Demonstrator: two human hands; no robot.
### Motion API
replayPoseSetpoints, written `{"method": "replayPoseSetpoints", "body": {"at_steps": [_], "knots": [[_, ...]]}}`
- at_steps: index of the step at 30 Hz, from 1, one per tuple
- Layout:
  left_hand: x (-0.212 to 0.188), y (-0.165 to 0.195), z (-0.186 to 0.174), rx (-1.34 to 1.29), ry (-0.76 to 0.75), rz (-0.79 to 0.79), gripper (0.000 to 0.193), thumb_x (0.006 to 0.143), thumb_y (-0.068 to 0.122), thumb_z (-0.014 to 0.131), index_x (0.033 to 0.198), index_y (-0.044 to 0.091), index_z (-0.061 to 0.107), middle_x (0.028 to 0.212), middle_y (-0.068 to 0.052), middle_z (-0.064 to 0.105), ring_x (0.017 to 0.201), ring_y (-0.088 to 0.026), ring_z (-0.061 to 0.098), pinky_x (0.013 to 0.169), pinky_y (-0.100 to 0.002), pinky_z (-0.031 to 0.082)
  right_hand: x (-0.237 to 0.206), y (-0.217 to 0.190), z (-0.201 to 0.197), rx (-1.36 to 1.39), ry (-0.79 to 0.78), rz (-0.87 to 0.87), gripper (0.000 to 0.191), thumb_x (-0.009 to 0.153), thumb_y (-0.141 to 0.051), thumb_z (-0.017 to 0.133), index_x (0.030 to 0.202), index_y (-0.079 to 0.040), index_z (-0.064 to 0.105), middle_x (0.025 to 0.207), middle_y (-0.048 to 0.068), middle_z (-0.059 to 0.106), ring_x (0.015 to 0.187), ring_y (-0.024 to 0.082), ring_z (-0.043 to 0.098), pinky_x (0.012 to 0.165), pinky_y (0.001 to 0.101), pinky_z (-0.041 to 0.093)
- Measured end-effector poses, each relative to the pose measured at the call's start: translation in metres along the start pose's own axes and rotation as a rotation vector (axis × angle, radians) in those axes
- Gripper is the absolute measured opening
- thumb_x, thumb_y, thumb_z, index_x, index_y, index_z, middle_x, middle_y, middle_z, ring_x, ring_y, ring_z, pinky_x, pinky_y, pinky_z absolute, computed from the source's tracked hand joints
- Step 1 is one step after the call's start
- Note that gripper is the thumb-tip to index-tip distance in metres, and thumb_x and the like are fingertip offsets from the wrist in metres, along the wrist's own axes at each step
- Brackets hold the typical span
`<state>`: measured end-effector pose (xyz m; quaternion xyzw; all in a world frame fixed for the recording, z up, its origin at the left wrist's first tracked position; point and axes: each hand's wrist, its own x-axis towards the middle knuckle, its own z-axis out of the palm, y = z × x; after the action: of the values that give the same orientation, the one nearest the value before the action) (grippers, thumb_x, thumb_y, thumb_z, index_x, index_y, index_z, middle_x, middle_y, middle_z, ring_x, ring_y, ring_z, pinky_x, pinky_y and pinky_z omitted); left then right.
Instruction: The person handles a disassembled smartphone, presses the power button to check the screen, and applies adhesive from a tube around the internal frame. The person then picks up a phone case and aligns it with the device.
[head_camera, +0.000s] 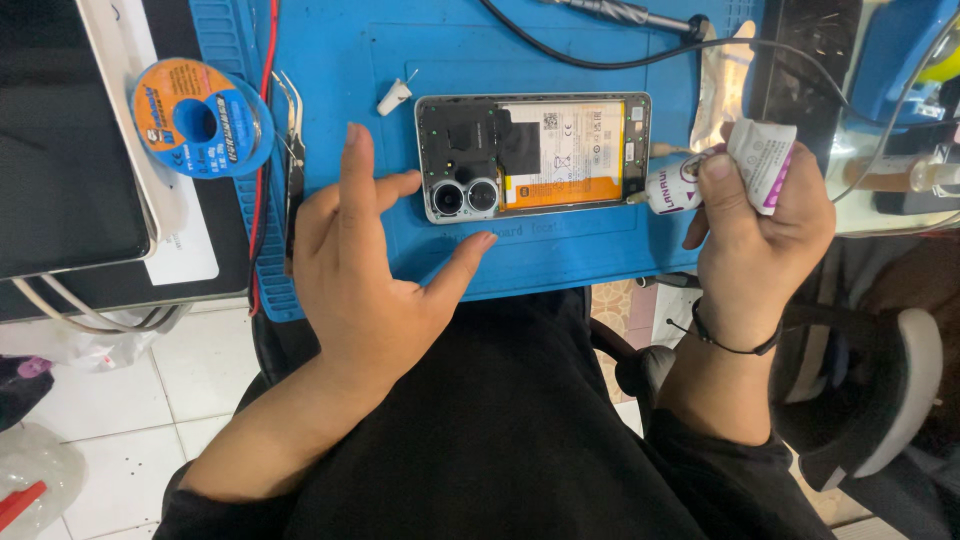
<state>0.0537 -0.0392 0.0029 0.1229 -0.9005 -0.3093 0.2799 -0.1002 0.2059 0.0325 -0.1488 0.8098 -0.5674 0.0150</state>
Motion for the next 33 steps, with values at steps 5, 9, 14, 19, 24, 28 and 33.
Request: {"method": "replayPoseSetpoints", "body": {"at_steps": [5, 9, 14, 19, 24, 28, 33], "knots": [[0.0, 0.0, 0.0, -0.003, 0.01, -0.002, 0.107, 0.088, 0.039, 0.097, 0.159, -0.002, 0.027, 0.113, -0.005, 0.071, 0.104, -0.018, 0.058, 0.092, -0.029, 0.048, 0.0, -0.001, 0.003, -0.002, -0.003, 0.001, 0.019, 0.115, -0.009, 0.072, 0.118, 0.007, 0.063, 0.091, 0.009, 0.068, 0.061, 0.009, 0.056, 0.05, 0.0199, 0.042], [0.0, 0.0, 0.0, -0.016, 0.008, -0.003, 0.107, 0.088, 0.038, 0.097, 0.159, -0.002, 0.027, 0.112, -0.005, 0.071, 0.104, -0.017, 0.058, 0.092, -0.029, 0.048, 0.0, -0.005, 0.007, -0.005, -0.018, -0.007, 0.021, 0.115, -0.011, 0.073, 0.117, 0.007, 0.063, 0.091, 0.009, 0.068, 0.062, 0.009, 0.057, 0.051, 0.0194, 0.042], [0.0, 0.0, 0.0, -0.019, 0.013, -0.009, 0.108, 0.088, 0.037, 0.098, 0.159, -0.002, 0.027, 0.112, -0.005, 0.071, 0.104, -0.018, 0.058, 0.092, -0.029, 0.048, 0.002, -0.012, 0.014, -0.007, -0.026, 0.005, 0.021, 0.111, -0.013, 0.072, 0.115, 0.005, 0.062, 0.094, 0.01, 0.072, 0.064, 0.008, 0.059, 0.051, 0.019, 0.042], [0.001, 0.0, 0.0, -0.02, 0.014, -0.002, 0.108, 0.088, 0.037, 0.098, 0.159, -0.002, 0.027, 0.111, -0.005, 0.07, 0.105, -0.018, 0.058, 0.093, -0.029, 0.048, 0.002, -0.012, 0.016, -0.009, -0.049, -0.016, 0.022, 0.113, -0.014, 0.072, 0.113, 0.005, 0.062, 0.095, 0.012, 0.074, 0.062, 0.008, 0.058, 0.051, 0.0189, 0.043], [0.001, -0.001, 0.0, -0.03, 0.007, -0.002, 0.108, 0.087, 0.037, 0.098, 0.158, -0.003, 0.027, 0.114, -0.005, 0.07, 0.105, -0.017, 0.058, 0.092, -0.029, 0.048, 0.001, -0.008, 0.016, -0.016, -0.063, -0.027, 0.023, 0.115, -0.013, 0.073, 0.115, 0.007, 0.063, 0.091, 0.011, 0.071, 0.061, 0.008, 0.057, 0.05, 0.0187, 0.042], [0.0, -0.001, -0.001, -0.037, 0.001, -0.008, 0.108, 0.086, 0.036, 0.097, 0.158, -0.003, 0.027, 0.116, -0.006, 0.07, 0.105, -0.017, 0.057, 0.091, -0.028, 0.048, 0.0, -0.009, 0.018, -0.024, -0.071, -0.013, 0.022, 0.114, -0.013, 0.073, 0.118, 0.008, 0.064, 0.092, 0.01, 0.07, 0.061, 0.008, 0.057, 0.051, 0.0185, 0.042], [0.0, -0.002, 0.0, -0.039, 0.001, 0.002, 0.108, 0.088, 0.036, 0.097, 0.159, -0.003, 0.026, 0.117, -0.006, 0.07, 0.106, -0.017, 0.057, 0.091, -0.028, 0.048, -0.001, -0.013, 0.023, -0.032, -0.077, -0.008, 0.021, 0.114, -0.011, 0.073, 0.118, 0.008, 0.064, 0.092, 0.009, 0.069, 0.062, 0.007, 0.057, 0.051, 0.0186, 0.043]]}}
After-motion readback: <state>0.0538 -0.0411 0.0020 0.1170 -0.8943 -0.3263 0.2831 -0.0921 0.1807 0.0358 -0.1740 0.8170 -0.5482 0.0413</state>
